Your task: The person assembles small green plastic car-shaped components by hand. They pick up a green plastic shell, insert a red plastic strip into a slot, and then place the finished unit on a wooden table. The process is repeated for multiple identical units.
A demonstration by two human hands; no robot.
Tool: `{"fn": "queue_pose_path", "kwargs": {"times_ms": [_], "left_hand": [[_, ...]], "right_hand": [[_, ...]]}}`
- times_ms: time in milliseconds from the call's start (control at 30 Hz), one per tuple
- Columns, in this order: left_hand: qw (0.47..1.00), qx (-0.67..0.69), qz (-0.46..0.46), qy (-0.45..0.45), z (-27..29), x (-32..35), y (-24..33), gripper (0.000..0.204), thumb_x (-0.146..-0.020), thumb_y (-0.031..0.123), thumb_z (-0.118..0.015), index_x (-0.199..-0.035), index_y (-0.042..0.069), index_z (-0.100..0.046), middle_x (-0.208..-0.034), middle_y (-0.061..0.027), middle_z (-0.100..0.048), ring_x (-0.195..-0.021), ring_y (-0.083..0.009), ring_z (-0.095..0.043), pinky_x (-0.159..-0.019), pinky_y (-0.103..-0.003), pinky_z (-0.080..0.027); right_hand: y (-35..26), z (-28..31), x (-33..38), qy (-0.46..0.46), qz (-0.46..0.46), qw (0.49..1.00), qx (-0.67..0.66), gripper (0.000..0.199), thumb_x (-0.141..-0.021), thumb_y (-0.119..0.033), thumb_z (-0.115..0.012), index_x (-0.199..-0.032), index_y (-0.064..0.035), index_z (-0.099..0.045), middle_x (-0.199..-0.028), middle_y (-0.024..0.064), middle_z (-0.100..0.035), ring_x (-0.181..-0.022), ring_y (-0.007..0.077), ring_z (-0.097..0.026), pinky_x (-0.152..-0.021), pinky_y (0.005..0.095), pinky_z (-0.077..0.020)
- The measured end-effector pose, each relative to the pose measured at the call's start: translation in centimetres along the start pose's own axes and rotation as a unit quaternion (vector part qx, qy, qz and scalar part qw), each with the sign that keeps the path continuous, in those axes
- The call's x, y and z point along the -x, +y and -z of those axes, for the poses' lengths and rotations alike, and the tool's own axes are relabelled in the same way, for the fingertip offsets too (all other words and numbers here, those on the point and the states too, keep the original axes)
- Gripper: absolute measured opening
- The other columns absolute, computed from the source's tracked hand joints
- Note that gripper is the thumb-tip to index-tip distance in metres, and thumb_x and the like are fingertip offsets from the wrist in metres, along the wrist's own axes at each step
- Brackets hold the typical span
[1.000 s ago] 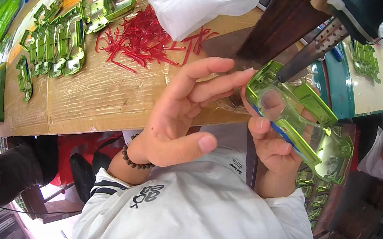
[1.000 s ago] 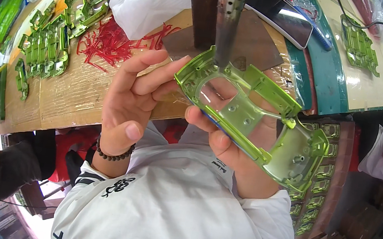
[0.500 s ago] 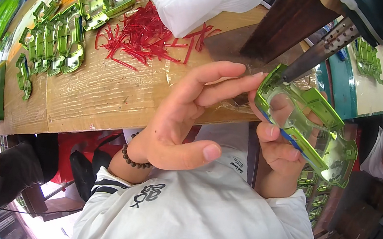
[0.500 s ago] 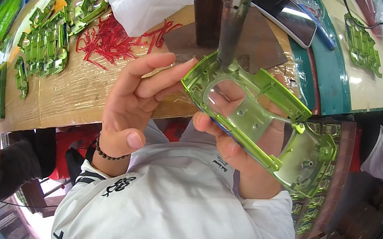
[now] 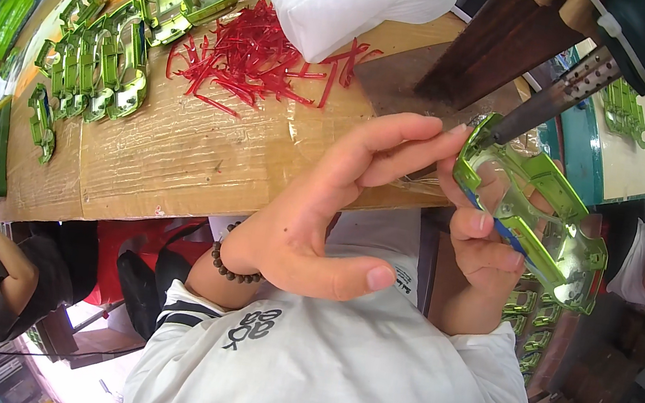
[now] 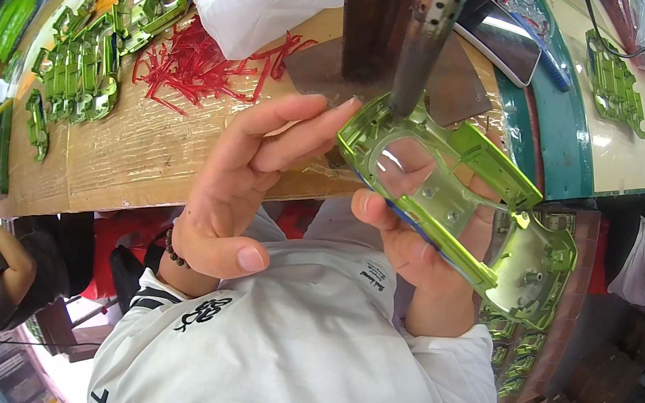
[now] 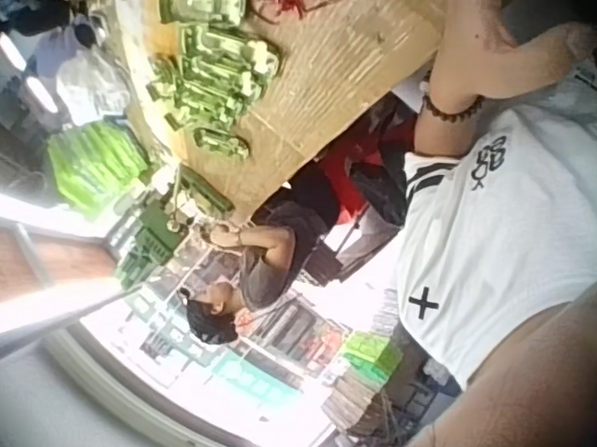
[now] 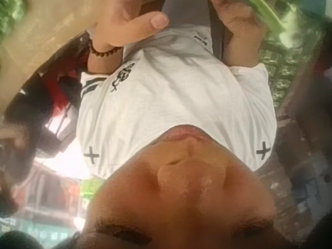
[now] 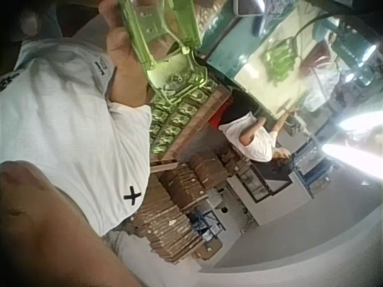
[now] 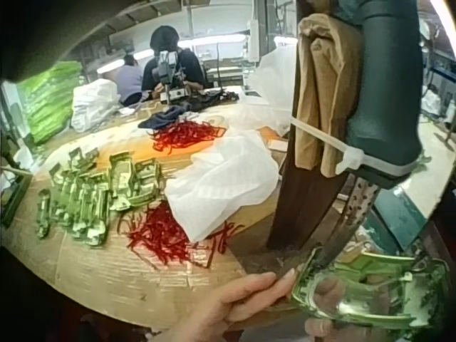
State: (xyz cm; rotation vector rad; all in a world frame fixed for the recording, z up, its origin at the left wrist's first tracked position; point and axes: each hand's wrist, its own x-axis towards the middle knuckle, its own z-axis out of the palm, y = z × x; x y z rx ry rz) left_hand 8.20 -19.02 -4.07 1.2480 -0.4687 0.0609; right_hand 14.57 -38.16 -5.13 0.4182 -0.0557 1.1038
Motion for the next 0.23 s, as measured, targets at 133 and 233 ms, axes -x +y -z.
{"fn": "queue_pose_path", "kwargs": {"times_ms": [133,233], "left_hand": [[1.0,-0.003,-0.007,-0.011,0.07,-0.06,0.09,0.089,-0.065,0.028,-0.067,-0.132,-0.003,-0.017,-0.136,-0.0227,-0.029,-0.127,-0.0258,-0.028,-0.105,-0.036,-0.015],[1.0,0.007,-0.005,-0.026,0.33,-0.19,0.5,0.079,-0.074,0.017,-0.061,-0.133,-0.003,-0.012,-0.139,-0.0202,-0.026,-0.129,-0.024,-0.025,-0.104,-0.035,-0.013]], "right_hand": [[-0.11,-0.21,-0.1,0.007,-0.003,1.0,0.018,0.078,-0.083,-0.04,-0.052,-0.132,0.0069,-0.015,-0.135,0.0248,-0.022,-0.118,0.0464,-0.026,-0.078,0.0434,-0.0514],[-0.66,-0.21,0.27,0.038,0.008,0.998,0.054,0.078,-0.083,-0.044,-0.05,-0.134,0.0035,-0.014,-0.137,0.023,-0.02,-0.124,0.0465,-0.019,-0.081,0.0452,-0.0488]]}}
